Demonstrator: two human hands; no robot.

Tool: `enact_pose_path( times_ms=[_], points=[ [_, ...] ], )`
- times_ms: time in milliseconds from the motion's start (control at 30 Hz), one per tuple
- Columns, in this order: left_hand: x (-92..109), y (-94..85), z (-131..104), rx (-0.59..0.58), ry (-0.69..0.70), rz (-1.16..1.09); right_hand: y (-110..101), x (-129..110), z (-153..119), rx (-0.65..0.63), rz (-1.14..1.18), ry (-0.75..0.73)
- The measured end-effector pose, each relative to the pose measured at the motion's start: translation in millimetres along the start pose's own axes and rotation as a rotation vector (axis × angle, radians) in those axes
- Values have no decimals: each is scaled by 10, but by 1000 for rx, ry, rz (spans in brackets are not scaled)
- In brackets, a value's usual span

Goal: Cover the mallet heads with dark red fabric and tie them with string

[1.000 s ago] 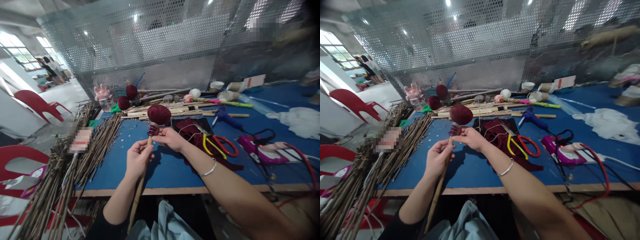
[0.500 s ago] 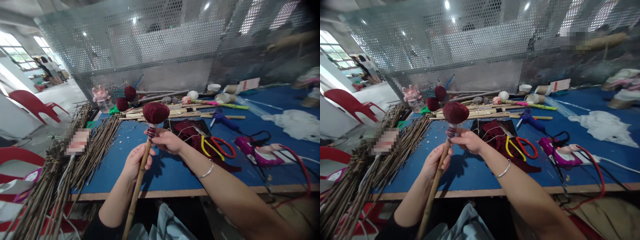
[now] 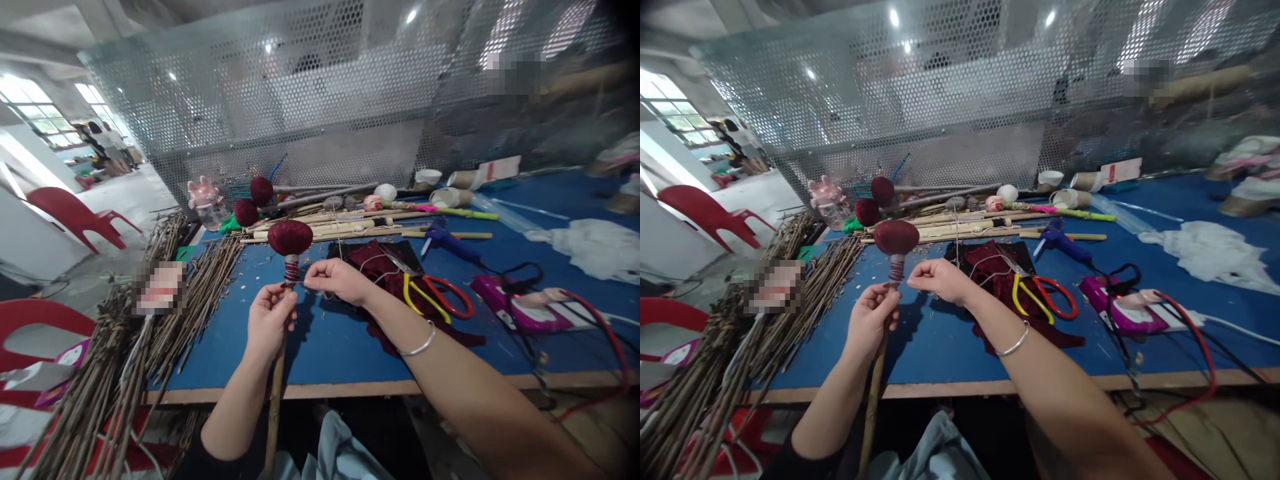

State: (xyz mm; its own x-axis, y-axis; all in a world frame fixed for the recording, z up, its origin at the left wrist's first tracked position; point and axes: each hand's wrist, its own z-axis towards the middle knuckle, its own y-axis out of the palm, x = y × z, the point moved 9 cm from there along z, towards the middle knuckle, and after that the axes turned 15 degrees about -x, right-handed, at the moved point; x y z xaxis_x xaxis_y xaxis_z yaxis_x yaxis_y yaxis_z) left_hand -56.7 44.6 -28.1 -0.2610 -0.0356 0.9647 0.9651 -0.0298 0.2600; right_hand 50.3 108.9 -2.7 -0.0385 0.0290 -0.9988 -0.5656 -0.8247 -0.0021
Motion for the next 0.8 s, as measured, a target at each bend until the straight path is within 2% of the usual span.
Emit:
enact_pose_path(
  times_ms=[100,233,367,533,667,800],
  points=[
    [-5,7,-9,-1,3,2,11,-26,-26,-34,101,-16],
    [24,26,-15,-6,28,-41,-26,45,-6,18,161,0],
    [46,124,-6,-132,0,-114,-25,77,38,31,158,-9],
    [-9,232,-22,-263,-107,-131,125,21,45,-64,232,-49],
    [-60,240,-33,-214,-121,-101,209,17,49,-77,221,-50],
    [62,214,34,-135,-80,27,174,100,104,-81,97,-27]
  ],
)
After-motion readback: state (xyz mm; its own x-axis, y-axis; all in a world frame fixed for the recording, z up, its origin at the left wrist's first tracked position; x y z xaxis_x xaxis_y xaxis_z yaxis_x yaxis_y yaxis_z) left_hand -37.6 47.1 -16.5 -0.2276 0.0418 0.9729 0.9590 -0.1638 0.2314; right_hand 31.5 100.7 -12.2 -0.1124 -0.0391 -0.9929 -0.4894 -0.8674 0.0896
